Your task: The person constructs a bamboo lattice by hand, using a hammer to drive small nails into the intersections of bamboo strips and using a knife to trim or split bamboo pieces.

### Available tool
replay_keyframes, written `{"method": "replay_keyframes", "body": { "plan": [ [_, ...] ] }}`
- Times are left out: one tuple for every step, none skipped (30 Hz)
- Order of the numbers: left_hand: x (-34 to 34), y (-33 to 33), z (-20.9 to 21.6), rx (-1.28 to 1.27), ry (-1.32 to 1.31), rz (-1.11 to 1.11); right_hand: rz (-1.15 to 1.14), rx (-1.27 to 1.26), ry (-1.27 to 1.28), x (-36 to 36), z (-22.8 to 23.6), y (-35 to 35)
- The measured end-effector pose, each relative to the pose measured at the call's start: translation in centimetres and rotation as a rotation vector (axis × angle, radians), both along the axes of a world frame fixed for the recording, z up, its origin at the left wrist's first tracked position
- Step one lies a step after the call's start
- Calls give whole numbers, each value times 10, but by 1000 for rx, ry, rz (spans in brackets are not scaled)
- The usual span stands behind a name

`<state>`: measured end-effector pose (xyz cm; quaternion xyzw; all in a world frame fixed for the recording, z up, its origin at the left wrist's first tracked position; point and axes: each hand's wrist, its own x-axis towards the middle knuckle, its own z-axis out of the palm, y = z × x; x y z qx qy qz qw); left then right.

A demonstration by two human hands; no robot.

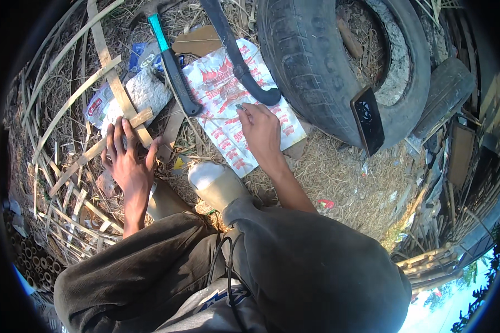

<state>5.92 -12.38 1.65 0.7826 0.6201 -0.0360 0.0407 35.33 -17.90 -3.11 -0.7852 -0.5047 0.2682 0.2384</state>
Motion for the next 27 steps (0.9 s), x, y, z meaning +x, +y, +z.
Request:
{"method": "replay_keyframes", "body": {
  "plan": [
    [0, -1, 0, -8, -2, 2, 41, -23, -29, -2, -1, 2],
    [0, -2, -2, -5, 2, 2, 73, -63, -83, -3, -5, 1],
    [2, 0, -1, -7, 5, 5, 77, -52, -74, -2, -8, 4],
    [3, 0, -2, -10, 1, 6, 97, -24, -115, -2, -9, 4],
    [4, 0, -2, -13, -3, 8, 119, 5, -156, -2, -10, 4],
    [4, 0, -2, -16, 12, 3, 91, -36, -131, -2, -10, 4],
    [2, 0, -2, 2, -4, 8, 101, -37, -112, -3, -8, 6],
    [1, 0, -1, -7, 1, 16, 92, -15, -130, -4, -7, 7],
    [-3, -1, -1, -16, 14, 31, 90, 7, -139, -8, -6, 10],
    [-7, -3, -5, -12, -18, 41, 109, 59, -189, -10, -2, 12],
    [-10, -5, -5, 5, -47, 49, 132, 111, -222, -16, 7, 14],
    [-7, -5, -9, -5, -61, 41, 89, 99, -171, -17, 18, 15],
    [-5, -2, -7, -2, -65, 34, 45, 98, -110, -23, 30, 21],
    [-5, 0, -4, -2, -103, 36, -9, 36, 76, -33, 41, 28],
    [-5, 6, 6, 9, -144, 33, -62, -25, 257, -44, 52, 37],
    [-5, 7, 5, -11, -204, 49, -30, 37, 462, -54, 45, 40],
    [-6, 8, 5, -12, -282, 78, -47, 64, 733, -71, 38, 45],
    [-12, 6, 3, -18, -302, 107, 0, 78, 799, -94, 40, 54],
    [-10, 8, -1, -19, -355, 124, 42, 103, 834, -109, 46, 66],
    [-10, 8, -2, 7, -388, 143, 108, 134, 778, -120, 38, 70],
    [-12, 9, -2, 13, -389, 154, 121, 133, 779, -132, 29, 75],
    [-15, 7, -6, 22, -446, 172, 172, 200, 681, -144, 15, 78],
    [-19, 7, -7, 35, -503, 191, 224, 269, 585, -155, 11, 82],
    [-23, 8, -11, 78, -560, 221, 269, 355, 490, -163, 10, 86],
    [-24, 8, -14, 80, -565, 235, 284, 349, 487, -164, 9, 87],
    [-25, 9, -17, 113, -586, 222, 323, 396, 348, -163, 8, 88],
    [-27, 10, -20, 146, -606, 207, 360, 444, 210, -163, 8, 88]
  ]
}}
